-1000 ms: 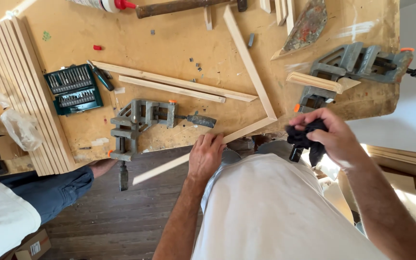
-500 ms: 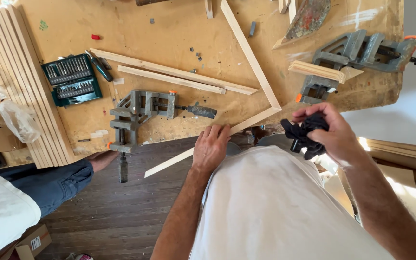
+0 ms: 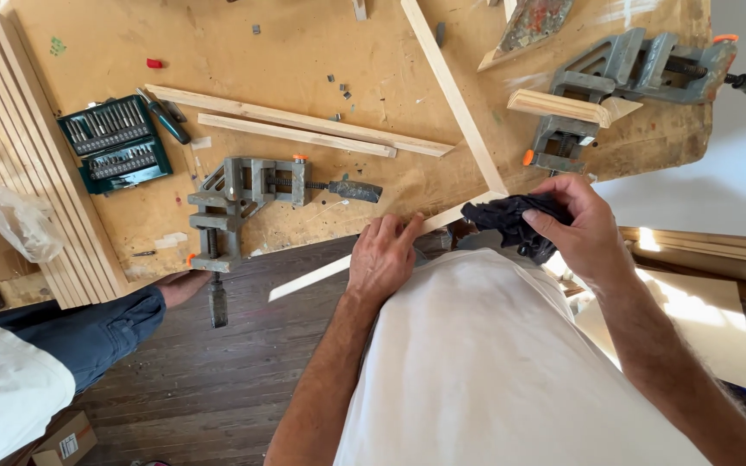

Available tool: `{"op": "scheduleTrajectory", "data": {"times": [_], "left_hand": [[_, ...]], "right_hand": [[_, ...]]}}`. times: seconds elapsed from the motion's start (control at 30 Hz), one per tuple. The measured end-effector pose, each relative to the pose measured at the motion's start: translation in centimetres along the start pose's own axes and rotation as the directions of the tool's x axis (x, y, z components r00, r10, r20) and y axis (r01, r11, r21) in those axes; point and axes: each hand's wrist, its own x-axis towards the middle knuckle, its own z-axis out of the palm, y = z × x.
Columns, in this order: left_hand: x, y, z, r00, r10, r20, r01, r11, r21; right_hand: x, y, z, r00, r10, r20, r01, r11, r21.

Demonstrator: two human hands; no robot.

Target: Assembling a wooden frame using glue, clamps, and a hammer

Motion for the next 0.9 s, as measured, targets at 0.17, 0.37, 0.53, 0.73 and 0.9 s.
{"op": "scheduleTrajectory", "data": {"times": [0.17, 0.37, 0.53, 0.73, 0.9], "left_hand": [[0.2, 0.1, -1.3, 0.999, 0.044, 0.002, -0.044, 0.999, 0.030], [-0.4, -0.8, -1.7, 0.997, 0.062, -0.043, -0.061, 0.998, 0.003], [-2.5, -0.1, -3.4, 0.990, 0.076, -0.122, -0.078, 0.997, -0.013], [-2.6, 1.1, -6.0, 0.985, 0.086, -0.150, -0.091, 0.995, -0.027], [-1.7, 1.1, -7.3, 0.989, 0.084, -0.120, -0.091, 0.994, -0.055]], "right_hand": [[-0.3, -1.8, 0.4, 1.000, 0.029, -0.010, -0.030, 0.996, -0.081], [0.0, -1.4, -0.3, 0.999, 0.030, -0.023, -0.037, 0.846, -0.532], [0.4, -1.6, -0.2, 0.988, 0.148, -0.051, -0.151, 0.817, -0.557], [2.4, 1.3, -2.0, 0.999, -0.042, 0.014, 0.041, 0.769, -0.638], [9.6, -7.2, -1.9, 0.903, -0.373, 0.212, 0.388, 0.499, -0.775]]}}
